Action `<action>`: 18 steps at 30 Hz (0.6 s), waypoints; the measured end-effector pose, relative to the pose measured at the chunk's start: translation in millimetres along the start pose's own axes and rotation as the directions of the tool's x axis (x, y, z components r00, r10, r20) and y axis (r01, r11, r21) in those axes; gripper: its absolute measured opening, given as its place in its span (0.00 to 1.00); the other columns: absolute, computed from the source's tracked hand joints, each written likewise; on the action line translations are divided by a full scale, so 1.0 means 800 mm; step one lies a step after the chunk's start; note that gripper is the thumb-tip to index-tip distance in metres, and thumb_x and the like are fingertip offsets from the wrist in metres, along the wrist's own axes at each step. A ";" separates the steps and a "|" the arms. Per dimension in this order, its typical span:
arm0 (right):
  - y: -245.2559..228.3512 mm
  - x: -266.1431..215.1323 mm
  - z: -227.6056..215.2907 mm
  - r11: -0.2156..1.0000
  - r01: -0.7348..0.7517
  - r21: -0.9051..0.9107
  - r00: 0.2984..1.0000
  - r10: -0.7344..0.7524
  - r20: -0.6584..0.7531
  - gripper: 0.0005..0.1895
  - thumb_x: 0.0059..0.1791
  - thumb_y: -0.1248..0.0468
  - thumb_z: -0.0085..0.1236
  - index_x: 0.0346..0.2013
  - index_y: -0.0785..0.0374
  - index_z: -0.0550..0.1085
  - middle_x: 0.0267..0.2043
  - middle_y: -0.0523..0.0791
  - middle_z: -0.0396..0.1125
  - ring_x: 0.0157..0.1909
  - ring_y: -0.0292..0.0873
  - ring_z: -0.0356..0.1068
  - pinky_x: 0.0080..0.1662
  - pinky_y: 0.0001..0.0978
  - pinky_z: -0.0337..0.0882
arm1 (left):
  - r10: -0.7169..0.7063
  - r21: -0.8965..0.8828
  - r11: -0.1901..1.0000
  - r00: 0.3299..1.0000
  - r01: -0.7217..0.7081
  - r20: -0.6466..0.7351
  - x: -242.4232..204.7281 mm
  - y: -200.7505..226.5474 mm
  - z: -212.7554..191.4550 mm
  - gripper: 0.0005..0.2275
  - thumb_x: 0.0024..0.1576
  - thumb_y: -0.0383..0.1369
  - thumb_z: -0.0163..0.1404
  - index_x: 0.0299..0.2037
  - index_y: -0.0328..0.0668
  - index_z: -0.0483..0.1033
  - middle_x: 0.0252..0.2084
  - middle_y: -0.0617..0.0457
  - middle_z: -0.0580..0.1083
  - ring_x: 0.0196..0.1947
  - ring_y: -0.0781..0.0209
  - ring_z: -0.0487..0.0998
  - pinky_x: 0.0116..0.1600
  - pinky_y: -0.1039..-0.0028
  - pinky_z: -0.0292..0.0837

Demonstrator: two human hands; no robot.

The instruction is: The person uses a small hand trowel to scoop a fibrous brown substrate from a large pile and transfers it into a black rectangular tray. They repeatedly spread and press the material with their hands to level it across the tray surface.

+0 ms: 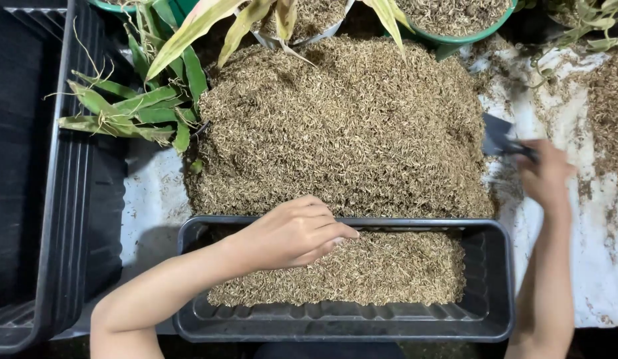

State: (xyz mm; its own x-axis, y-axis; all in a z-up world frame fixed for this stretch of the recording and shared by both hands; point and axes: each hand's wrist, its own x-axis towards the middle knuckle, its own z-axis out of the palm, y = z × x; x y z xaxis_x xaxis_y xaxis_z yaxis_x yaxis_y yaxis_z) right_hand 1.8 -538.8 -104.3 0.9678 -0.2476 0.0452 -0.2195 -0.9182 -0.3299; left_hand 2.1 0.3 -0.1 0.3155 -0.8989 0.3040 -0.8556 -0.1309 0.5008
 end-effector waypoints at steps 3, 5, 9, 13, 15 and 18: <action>-0.097 0.028 0.027 0.962 -0.022 0.273 0.982 -0.030 0.186 0.15 0.52 0.81 0.43 0.54 0.77 0.65 0.51 0.58 0.64 0.51 0.53 0.66 0.50 0.40 0.70 | -0.010 -0.034 0.999 0.999 0.009 -0.031 -0.002 -0.004 0.001 0.12 0.66 0.32 0.41 0.54 0.42 0.75 0.39 0.54 0.79 0.36 0.62 0.79 0.52 0.69 0.70; -0.106 0.049 0.052 0.998 0.058 -0.038 0.990 -0.053 0.133 0.11 0.48 0.77 0.43 0.42 0.62 0.66 0.41 0.49 0.67 0.51 0.53 0.62 0.63 0.69 0.46 | -0.027 -0.029 0.999 0.999 0.026 -0.022 -0.004 -0.006 0.000 0.13 0.67 0.34 0.38 0.55 0.43 0.75 0.41 0.54 0.79 0.38 0.62 0.79 0.51 0.70 0.71; -0.112 0.040 0.034 0.998 0.061 0.017 0.987 -0.063 0.146 0.15 0.51 0.74 0.45 0.53 0.66 0.68 0.50 0.54 0.68 0.53 0.56 0.59 0.57 0.56 0.47 | -0.055 -0.030 0.998 0.998 0.054 -0.020 -0.005 -0.005 -0.007 0.13 0.66 0.34 0.39 0.55 0.43 0.74 0.40 0.54 0.79 0.37 0.63 0.78 0.52 0.69 0.70; -0.105 0.031 0.016 0.994 0.082 0.071 0.990 -0.090 0.113 0.16 0.53 0.70 0.48 0.56 0.68 0.69 0.56 0.54 0.67 0.57 0.58 0.57 0.56 0.56 0.46 | -0.092 -0.061 0.994 0.996 0.091 -0.013 -0.005 -0.006 -0.008 0.14 0.67 0.35 0.38 0.54 0.43 0.75 0.40 0.53 0.79 0.38 0.61 0.79 0.51 0.68 0.73; -0.108 0.028 0.002 0.992 0.080 0.096 0.990 -0.091 0.108 0.15 0.54 0.70 0.48 0.55 0.69 0.69 0.58 0.54 0.66 0.60 0.57 0.57 0.59 0.59 0.44 | -0.089 -0.051 0.995 0.996 0.087 -0.024 -0.005 -0.006 -0.008 0.14 0.67 0.35 0.37 0.53 0.42 0.75 0.39 0.53 0.79 0.37 0.62 0.79 0.50 0.69 0.74; -0.112 0.024 -0.019 0.995 0.075 0.069 0.989 -0.083 0.126 0.21 0.58 0.61 0.47 0.60 0.74 0.66 0.60 0.58 0.63 0.61 0.60 0.56 0.58 0.58 0.47 | -0.078 -0.060 0.995 0.996 0.076 -0.040 -0.006 -0.005 -0.010 0.12 0.66 0.33 0.41 0.53 0.42 0.75 0.40 0.53 0.79 0.37 0.62 0.78 0.49 0.70 0.74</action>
State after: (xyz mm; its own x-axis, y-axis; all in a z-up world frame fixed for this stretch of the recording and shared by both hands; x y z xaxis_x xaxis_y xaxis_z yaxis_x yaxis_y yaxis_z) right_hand 37.8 -465.8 -59.2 0.9905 -0.1293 -0.0463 -0.1371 -0.9106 -0.3898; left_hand 6.8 8.6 2.7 0.3979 -0.8683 0.2962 -0.8029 -0.1734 0.5703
